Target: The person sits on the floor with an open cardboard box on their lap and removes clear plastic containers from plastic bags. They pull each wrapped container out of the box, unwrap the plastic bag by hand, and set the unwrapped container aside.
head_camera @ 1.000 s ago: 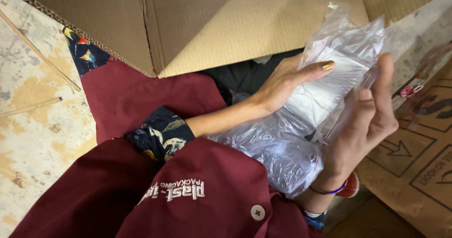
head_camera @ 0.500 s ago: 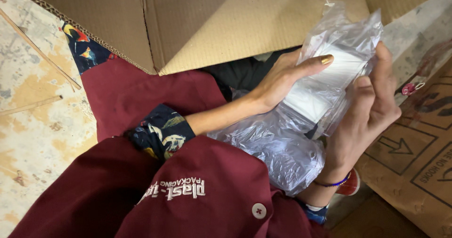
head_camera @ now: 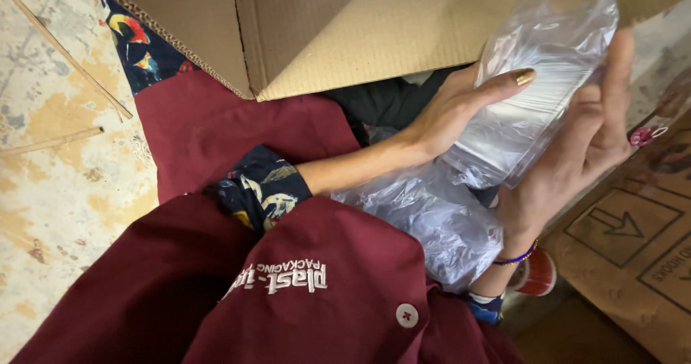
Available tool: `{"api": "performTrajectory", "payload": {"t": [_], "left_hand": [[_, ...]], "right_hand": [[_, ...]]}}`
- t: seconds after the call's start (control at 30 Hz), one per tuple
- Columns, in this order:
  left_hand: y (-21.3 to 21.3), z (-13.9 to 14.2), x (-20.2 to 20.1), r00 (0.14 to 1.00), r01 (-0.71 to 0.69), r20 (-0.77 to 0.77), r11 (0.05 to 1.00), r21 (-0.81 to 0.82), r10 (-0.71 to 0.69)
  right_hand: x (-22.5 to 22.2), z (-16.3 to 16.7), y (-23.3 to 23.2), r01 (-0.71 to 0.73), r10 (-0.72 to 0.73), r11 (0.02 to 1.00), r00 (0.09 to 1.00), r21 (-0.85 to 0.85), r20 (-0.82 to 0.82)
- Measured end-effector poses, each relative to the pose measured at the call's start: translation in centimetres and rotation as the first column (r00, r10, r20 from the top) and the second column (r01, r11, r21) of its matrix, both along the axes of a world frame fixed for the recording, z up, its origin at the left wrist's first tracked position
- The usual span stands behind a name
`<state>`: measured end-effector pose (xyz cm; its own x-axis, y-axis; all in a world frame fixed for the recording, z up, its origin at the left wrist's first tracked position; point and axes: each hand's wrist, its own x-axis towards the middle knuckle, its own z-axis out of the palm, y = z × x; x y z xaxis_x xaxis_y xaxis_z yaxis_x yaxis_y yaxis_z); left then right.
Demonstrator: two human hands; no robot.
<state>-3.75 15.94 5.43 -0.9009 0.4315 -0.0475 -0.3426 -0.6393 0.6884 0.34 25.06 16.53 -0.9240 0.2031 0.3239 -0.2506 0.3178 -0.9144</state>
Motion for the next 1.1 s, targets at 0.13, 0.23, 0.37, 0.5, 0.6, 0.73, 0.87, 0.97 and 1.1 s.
{"api": "performTrajectory", "payload": {"t": [0.13,0.23,0.37,0.5,0.6,0.73,0.87,0.97,1.1], "left_hand": [[-0.1,-0.1,0.1,0.998,-0.015,-0.056,0.997,-0.070,0.011],[-0.3,0.1,0.3,0.979,0.095,0.169,0.987,0.130,-0.116],[-0.1,1.2,-0.2,0.996,-0.007,0.091,1.000,-0.021,0.008],[-0.3,2.5,-0.6,0.942,0.045,0.321,0.986,0.162,-0.095],[-0.8,3.2,-0.7,0.898,0.062,0.402,0.957,0.282,-0.177],[-1.0,3.6,-0.6,0.864,0.079,0.400,0.868,0.490,-0.304],[-0.7,3.5,-0.6,0.857,0.050,0.438,0.889,0.454,-0.272],[-0.6,3.4,-0.6,0.862,0.033,0.437,0.890,0.455,-0.255],[-0.8,3.5,-0.6,0.865,0.049,0.435,0.906,0.421,-0.249]], "right_hand": [[0.1,-0.5,0.0,0.003,-0.005,1.000,0.999,0.021,0.054],[0.3,-0.5,0.7,0.005,-0.012,0.997,0.994,0.074,0.108],[0.2,0.7,2.1,-0.128,0.111,0.985,0.984,0.118,0.142],[2.0,2.7,1.8,-0.249,0.230,0.965,0.954,0.083,0.191],[4.3,4.2,1.1,-0.249,0.184,0.923,0.955,0.293,0.233],[4.5,3.8,0.7,-0.234,0.151,0.869,0.964,0.435,0.218],[3.9,2.1,0.4,-0.160,0.106,0.891,0.983,0.425,0.147],[4.2,1.5,0.3,-0.138,0.100,0.913,0.988,0.383,0.116],[4.5,1.6,0.4,-0.184,0.149,0.934,0.980,0.306,0.134]]}}
